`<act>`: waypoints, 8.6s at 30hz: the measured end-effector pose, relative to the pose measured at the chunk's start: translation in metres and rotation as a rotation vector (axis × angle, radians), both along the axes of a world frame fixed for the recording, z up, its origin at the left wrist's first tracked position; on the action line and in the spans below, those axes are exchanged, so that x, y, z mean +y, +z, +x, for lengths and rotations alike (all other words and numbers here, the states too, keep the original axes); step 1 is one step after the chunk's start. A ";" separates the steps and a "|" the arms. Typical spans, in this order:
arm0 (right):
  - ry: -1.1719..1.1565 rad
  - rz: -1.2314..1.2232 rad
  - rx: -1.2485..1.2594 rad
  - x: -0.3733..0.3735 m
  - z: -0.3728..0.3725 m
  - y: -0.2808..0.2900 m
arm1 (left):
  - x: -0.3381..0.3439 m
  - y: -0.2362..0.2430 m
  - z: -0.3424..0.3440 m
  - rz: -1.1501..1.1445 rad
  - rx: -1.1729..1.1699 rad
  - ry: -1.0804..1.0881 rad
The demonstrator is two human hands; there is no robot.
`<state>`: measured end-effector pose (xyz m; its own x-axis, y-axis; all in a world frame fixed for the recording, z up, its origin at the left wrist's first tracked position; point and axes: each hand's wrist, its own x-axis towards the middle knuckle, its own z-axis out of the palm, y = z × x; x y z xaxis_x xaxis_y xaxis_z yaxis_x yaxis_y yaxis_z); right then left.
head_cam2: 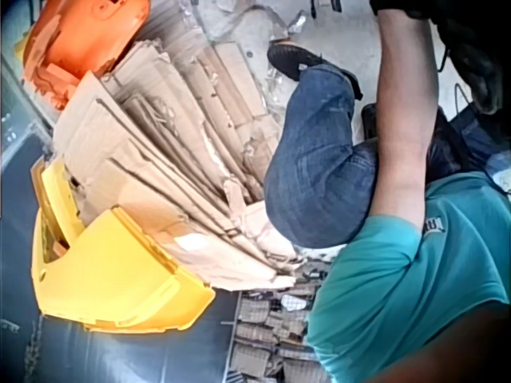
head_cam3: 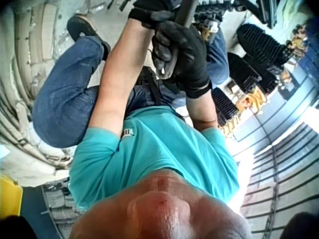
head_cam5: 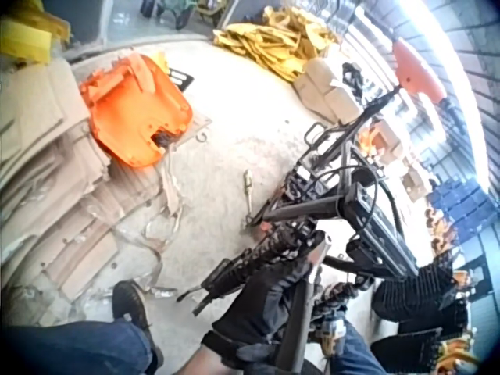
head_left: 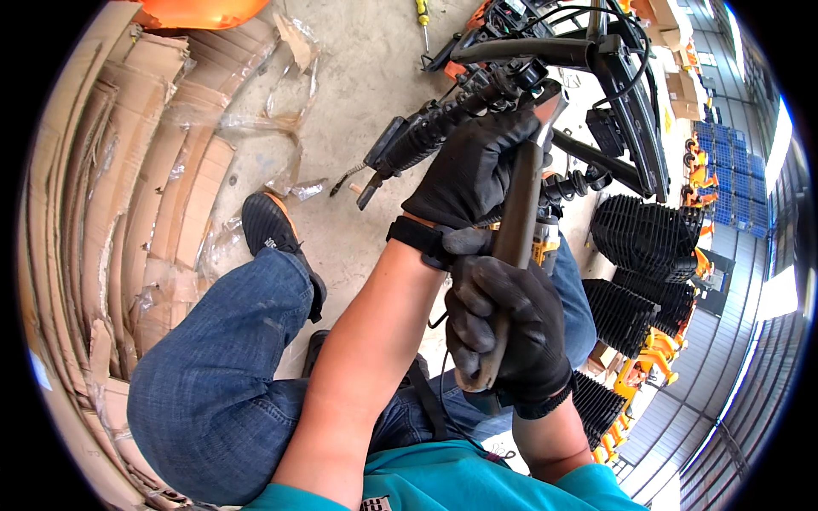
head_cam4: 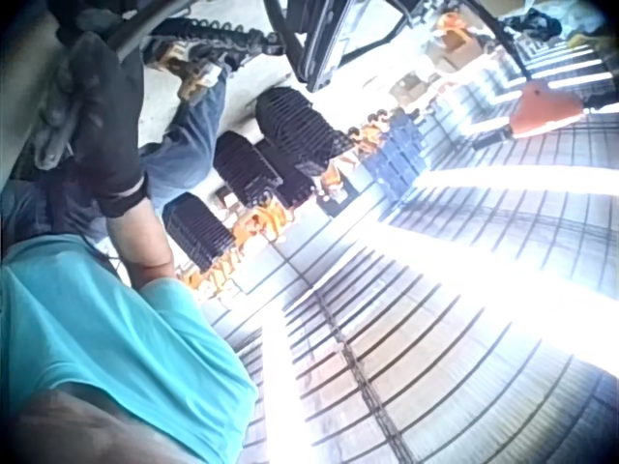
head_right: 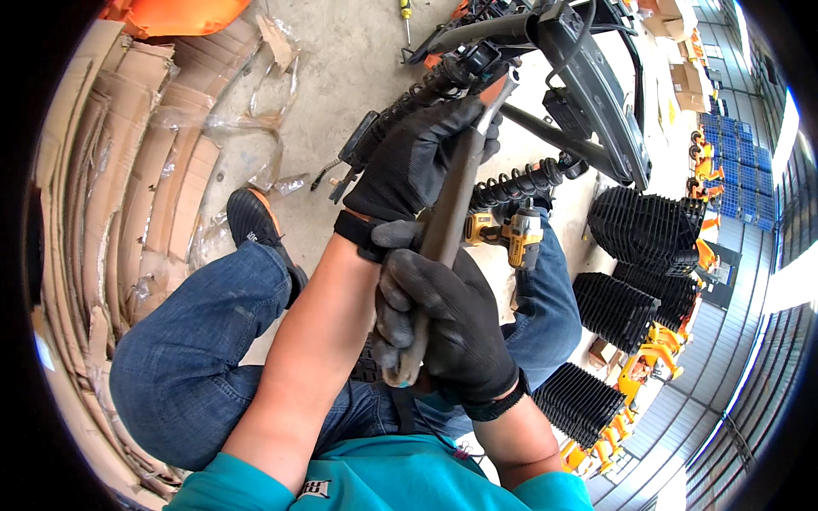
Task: The person repairs a scooter frame by hand and using tools. The person retrieves a component from a tool case, positions it on the rear shock assembly, and secures it using an impact driver and an adjustable wrench.
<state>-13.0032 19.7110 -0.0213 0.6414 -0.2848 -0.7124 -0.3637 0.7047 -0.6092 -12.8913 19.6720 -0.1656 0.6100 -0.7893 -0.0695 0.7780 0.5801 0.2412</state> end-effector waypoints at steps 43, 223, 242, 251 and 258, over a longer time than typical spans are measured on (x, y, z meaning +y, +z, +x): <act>-0.196 1.069 -1.256 0.015 0.028 -0.094 | 0.134 0.113 -0.103 0.998 -1.338 0.416; -0.304 0.526 -0.501 -0.008 -0.034 -0.025 | -0.074 0.140 0.094 0.331 -2.400 0.323; -0.226 0.338 -0.494 -0.003 -0.047 -0.057 | -0.064 0.155 0.074 0.613 -2.233 0.122; -0.206 -0.081 -0.430 -0.021 -0.040 -0.042 | -0.090 0.126 0.123 0.570 -2.610 0.330; -0.087 -0.346 -0.359 -0.036 -0.050 -0.044 | -0.082 0.141 0.103 0.711 -2.345 0.203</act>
<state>-13.0527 19.6746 -0.0657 0.7920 -0.5284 -0.3058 -0.0376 0.4577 -0.8883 -12.7885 19.5897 -0.0249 0.0836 -0.9072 0.4123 -0.9374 0.0689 0.3415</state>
